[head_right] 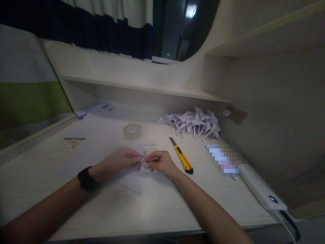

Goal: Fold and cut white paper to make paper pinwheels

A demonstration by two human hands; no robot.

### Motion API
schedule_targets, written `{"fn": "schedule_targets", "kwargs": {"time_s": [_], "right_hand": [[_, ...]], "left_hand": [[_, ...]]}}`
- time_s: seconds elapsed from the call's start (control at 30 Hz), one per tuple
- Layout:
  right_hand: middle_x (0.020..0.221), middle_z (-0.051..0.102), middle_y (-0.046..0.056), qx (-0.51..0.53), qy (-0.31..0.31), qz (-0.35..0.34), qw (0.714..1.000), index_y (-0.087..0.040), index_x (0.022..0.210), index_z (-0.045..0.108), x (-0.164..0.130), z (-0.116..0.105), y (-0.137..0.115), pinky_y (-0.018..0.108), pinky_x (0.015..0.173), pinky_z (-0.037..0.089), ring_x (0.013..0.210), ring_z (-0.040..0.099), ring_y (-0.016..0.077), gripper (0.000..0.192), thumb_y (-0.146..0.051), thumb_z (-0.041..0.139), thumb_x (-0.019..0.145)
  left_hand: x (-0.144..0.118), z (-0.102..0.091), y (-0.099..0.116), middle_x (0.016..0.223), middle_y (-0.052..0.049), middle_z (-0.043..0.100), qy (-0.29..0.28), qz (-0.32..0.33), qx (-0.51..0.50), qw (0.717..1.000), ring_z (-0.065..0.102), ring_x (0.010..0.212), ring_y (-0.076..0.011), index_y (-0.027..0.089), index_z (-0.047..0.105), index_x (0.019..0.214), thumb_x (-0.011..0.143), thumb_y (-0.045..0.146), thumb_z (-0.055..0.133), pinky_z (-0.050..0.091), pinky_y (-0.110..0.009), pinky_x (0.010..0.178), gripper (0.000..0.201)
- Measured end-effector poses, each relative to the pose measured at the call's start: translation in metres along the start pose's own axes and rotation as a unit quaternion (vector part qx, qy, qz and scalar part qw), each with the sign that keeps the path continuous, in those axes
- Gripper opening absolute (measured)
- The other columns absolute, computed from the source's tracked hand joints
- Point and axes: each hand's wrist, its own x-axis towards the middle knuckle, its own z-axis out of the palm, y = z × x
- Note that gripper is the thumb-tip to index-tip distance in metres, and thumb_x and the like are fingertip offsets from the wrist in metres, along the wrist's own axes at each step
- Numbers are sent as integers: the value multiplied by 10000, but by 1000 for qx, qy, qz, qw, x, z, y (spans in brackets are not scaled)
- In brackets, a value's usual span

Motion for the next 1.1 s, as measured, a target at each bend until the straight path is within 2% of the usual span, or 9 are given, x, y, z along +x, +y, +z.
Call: {"fn": "schedule_targets", "kwargs": {"time_s": [0.23, 0.33, 0.43, 0.53, 0.6, 0.77, 0.87, 1.0, 1.1], "right_hand": [[669, 701, 44, -60, 12, -6, 998, -136, 747, 713, 0, 3, 1, 251, 502, 471, 522, 590, 129, 374, -414, 848, 535], [707, 713, 47, -134, 12, -49, 990, -151, 742, 715, -3, 4, -1, 250, 542, 475, 573, 611, 139, 262, -355, 812, 610], [758, 726, 29, -244, 16, -110, 963, -183, 885, 712, -6, 5, -5, 240, 590, 466, 621, 628, 138, 242, -282, 779, 675], [771, 722, -15, -338, 9, -146, 930, -223, 1161, 615, -10, 4, -9, 228, 602, 440, 581, 609, 117, 486, -261, 771, 702], [793, 713, -24, -394, -4, -165, 904, -243, 1210, 586, -13, 4, -12, 229, 607, 419, 582, 600, 114, 516, -303, 758, 727], [928, 700, 26, -495, -35, -198, 845, -246, 1227, 591, -16, 3, -17, 262, 686, 399, 788, 636, 175, 472, -390, 697, 790], [946, 699, 44, -518, -50, -195, 832, -218, 1236, 577, -17, 2, -18, 272, 695, 392, 813, 635, 190, 479, -411, 673, 808], [909, 700, 36, -534, -61, -191, 821, -202, 1091, 628, -16, 3, -17, 271, 666, 375, 787, 631, 188, 345, -412, 656, 819], [894, 700, 34, -541, -63, -195, 816, -197, 1034, 635, -17, 4, -17, 269, 658, 368, 778, 630, 185, 286, -388, 654, 822]], "left_hand": [[3, -3, -13, 626, -39, 619, 19, -30, 5, 999, 501, 559, -119, 100, 690, 707, 757, 481, 690, 362, -244, 564, 385], [3, -2, -11, 583, -25, 594, 18, -8, 52, 998, 470, 527, -110, 106, 692, 663, 769, 465, 670, 329, -236, 533, 375], [4, -2, -9, 547, 0, 574, 16, 23, 128, 991, 454, 507, -108, 124, 717, 684, 749, 427, 682, 306, -230, 510, 312], [5, -1, -10, 558, 10, 601, 25, 48, 179, 982, 509, 539, -130, 143, 734, 721, 733, 354, 677, 339, -233, 525, 218], [6, 1, -11, 582, 7, 629, 35, 60, 202, 977, 552, 573, -147, 151, 730, 718, 728, 303, 657, 372, -237, 549, 170], [4, 8, -13, 750, -30, 709, 109, 76, 247, 960, 633, 679, -178, 169, 697, 826, 688, 201, 647, 441, -260, 629, 150], [0, 13, -10, 734, -19, 691, 136, 97, 288, 943, 624, 662, -168, 183, 643, 837, 690, 169, 628, 411, -245, 598, 148], [-4, 20, -6, 659, 6, 616, 131, 123, 373, 910, 552, 596, -141, 189, 589, 740, 711, 155, 592, 325, -234, 549, 45], [-6, 24, -6, 637, 5, 580, 130, 123, 416, 891, 525, 589, -142, 189, 565, 711, 735, 143, 562, 293, -243, 549, 51]]}}
